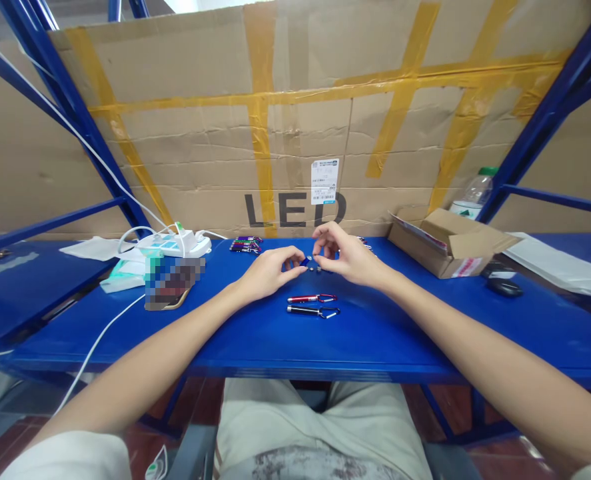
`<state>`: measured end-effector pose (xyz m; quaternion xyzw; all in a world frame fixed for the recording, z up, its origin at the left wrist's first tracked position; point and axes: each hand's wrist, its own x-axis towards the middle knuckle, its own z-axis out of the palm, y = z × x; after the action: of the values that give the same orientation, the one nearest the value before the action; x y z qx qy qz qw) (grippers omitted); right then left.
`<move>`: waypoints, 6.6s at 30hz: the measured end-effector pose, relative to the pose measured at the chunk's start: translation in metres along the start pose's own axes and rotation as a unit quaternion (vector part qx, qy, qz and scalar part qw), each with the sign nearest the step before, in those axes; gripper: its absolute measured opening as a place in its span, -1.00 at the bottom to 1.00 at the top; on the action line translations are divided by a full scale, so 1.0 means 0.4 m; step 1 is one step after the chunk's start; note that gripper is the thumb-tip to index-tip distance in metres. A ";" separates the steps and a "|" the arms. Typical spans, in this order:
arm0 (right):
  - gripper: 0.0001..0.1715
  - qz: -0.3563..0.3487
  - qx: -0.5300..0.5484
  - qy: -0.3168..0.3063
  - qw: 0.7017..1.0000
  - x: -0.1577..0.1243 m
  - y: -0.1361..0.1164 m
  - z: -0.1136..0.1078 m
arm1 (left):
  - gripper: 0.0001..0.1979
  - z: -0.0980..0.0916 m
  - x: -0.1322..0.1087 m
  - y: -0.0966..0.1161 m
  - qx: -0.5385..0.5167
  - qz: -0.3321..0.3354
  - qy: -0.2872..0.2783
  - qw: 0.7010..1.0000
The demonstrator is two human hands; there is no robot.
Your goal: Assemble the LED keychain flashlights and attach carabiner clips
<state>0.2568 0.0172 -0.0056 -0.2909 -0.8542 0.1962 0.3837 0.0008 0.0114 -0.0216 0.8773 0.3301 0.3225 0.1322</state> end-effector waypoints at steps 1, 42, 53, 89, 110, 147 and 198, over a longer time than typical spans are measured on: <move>-0.53 -0.002 -0.003 0.000 1.000 0.000 -0.001 0.001 | -0.77 -0.001 0.000 0.001 0.006 0.003 -0.002 1.000; -0.58 -0.026 -0.072 0.007 0.997 -0.003 -0.025 -0.014 | -0.79 -0.010 0.000 -0.007 0.037 0.003 -0.027 0.999; -0.78 -0.089 -0.148 -0.026 0.985 -0.004 -0.022 -0.015 | -0.79 -0.007 0.000 -0.022 0.032 0.006 -0.020 0.999; -0.70 -0.057 -0.241 -0.153 0.957 -0.003 0.067 0.013 | -0.63 -0.027 -0.004 -0.048 0.303 0.126 -0.094 0.940; -0.72 -0.038 -0.263 -0.145 0.953 -0.005 0.086 0.014 | -0.74 -0.015 -0.007 0.020 0.441 0.206 -0.080 0.870; -0.79 -0.020 -0.148 -0.138 0.979 -0.004 0.066 0.021 | -0.69 -0.014 0.003 -0.008 0.078 0.063 -0.078 0.992; -0.80 0.012 -0.130 -0.113 0.985 -0.006 0.074 0.042 | -0.78 0.008 0.010 -0.024 -0.018 -0.021 -0.027 0.999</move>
<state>0.2555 0.0362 -0.0340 -0.3243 -0.9067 0.1200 0.2415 0.0004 0.0211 -0.0262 0.8759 0.3395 0.3015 0.1633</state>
